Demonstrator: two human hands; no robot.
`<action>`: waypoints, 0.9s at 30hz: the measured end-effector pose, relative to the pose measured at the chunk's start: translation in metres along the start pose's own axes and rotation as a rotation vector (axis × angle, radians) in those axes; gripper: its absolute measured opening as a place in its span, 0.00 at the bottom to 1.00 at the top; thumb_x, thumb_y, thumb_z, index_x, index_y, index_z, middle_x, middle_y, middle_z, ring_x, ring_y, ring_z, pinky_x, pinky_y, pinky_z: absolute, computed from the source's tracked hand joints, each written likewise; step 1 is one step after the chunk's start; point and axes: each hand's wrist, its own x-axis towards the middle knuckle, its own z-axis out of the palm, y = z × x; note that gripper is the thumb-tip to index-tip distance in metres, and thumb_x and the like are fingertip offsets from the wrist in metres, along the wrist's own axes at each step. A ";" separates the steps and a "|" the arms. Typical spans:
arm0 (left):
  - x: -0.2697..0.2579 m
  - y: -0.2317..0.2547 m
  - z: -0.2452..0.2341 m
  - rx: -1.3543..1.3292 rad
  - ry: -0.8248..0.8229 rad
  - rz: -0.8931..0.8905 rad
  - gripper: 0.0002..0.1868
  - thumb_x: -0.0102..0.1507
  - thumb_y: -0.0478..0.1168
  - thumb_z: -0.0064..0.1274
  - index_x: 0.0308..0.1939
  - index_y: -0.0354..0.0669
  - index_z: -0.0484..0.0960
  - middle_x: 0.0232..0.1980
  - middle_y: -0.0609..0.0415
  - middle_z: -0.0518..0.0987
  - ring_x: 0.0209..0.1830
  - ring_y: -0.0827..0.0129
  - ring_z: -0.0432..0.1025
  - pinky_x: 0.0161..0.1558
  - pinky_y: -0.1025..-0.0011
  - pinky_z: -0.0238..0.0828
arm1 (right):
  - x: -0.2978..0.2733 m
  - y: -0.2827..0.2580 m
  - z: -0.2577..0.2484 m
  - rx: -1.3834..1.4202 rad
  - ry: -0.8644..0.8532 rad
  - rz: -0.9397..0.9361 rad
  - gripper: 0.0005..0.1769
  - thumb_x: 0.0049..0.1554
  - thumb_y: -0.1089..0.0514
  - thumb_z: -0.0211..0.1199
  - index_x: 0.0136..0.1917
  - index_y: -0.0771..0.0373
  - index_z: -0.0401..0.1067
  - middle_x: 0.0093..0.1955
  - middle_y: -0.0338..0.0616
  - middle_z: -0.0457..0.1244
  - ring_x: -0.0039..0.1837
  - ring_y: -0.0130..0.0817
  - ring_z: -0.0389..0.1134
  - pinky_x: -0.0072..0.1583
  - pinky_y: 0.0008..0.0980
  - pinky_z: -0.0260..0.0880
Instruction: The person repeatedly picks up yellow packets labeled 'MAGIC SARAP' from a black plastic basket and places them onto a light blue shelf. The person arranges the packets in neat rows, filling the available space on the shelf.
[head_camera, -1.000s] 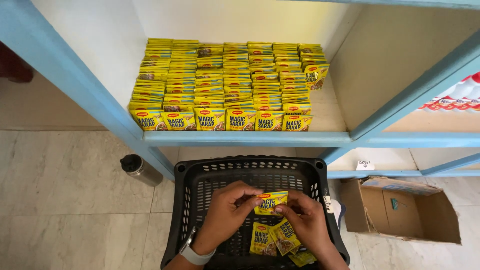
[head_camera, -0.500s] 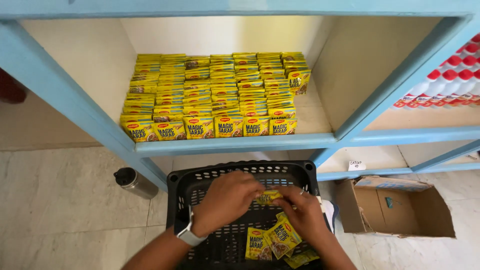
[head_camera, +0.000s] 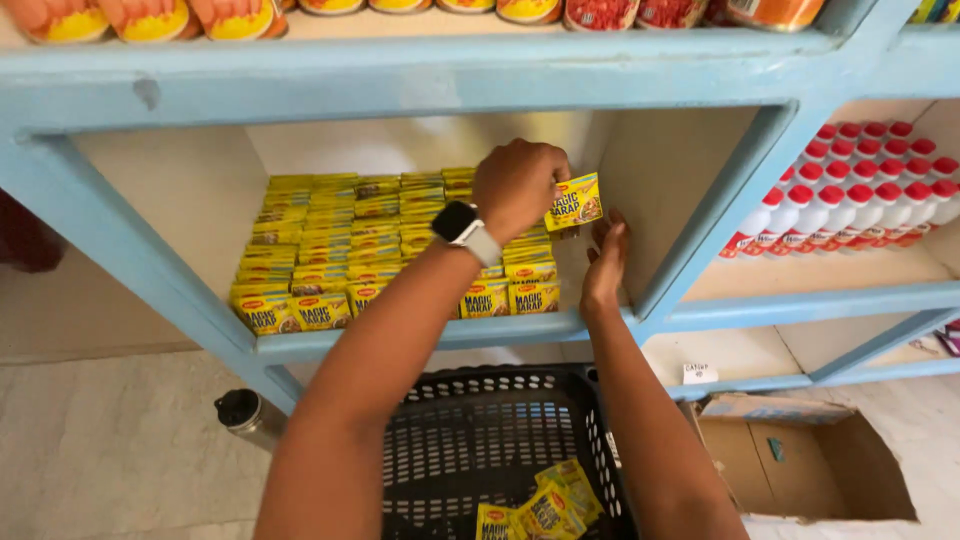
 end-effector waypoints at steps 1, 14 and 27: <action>0.009 -0.004 0.011 0.007 0.005 0.004 0.05 0.52 0.42 0.62 0.31 0.49 0.88 0.31 0.48 0.84 0.34 0.50 0.79 0.38 0.52 0.74 | 0.009 0.008 0.002 0.007 -0.003 -0.006 0.43 0.63 0.27 0.43 0.79 0.56 0.56 0.74 0.43 0.58 0.73 0.37 0.58 0.70 0.44 0.55; 0.047 -0.053 0.159 0.289 -0.152 -0.142 0.10 0.61 0.38 0.49 0.36 0.43 0.88 0.39 0.40 0.84 0.40 0.45 0.81 0.39 0.51 0.78 | 0.031 0.066 -0.004 -0.541 0.030 -0.202 0.26 0.51 0.62 0.53 0.63 0.65 0.67 0.69 0.55 0.63 0.72 0.49 0.63 0.76 0.42 0.58; 0.035 -0.073 0.169 0.384 -0.196 -0.174 0.10 0.61 0.39 0.50 0.36 0.47 0.88 0.39 0.44 0.85 0.40 0.49 0.81 0.39 0.50 0.74 | 0.022 0.025 0.024 -1.144 -0.119 0.111 0.20 0.55 0.56 0.54 0.57 0.38 0.77 0.82 0.41 0.49 0.79 0.55 0.47 0.75 0.57 0.46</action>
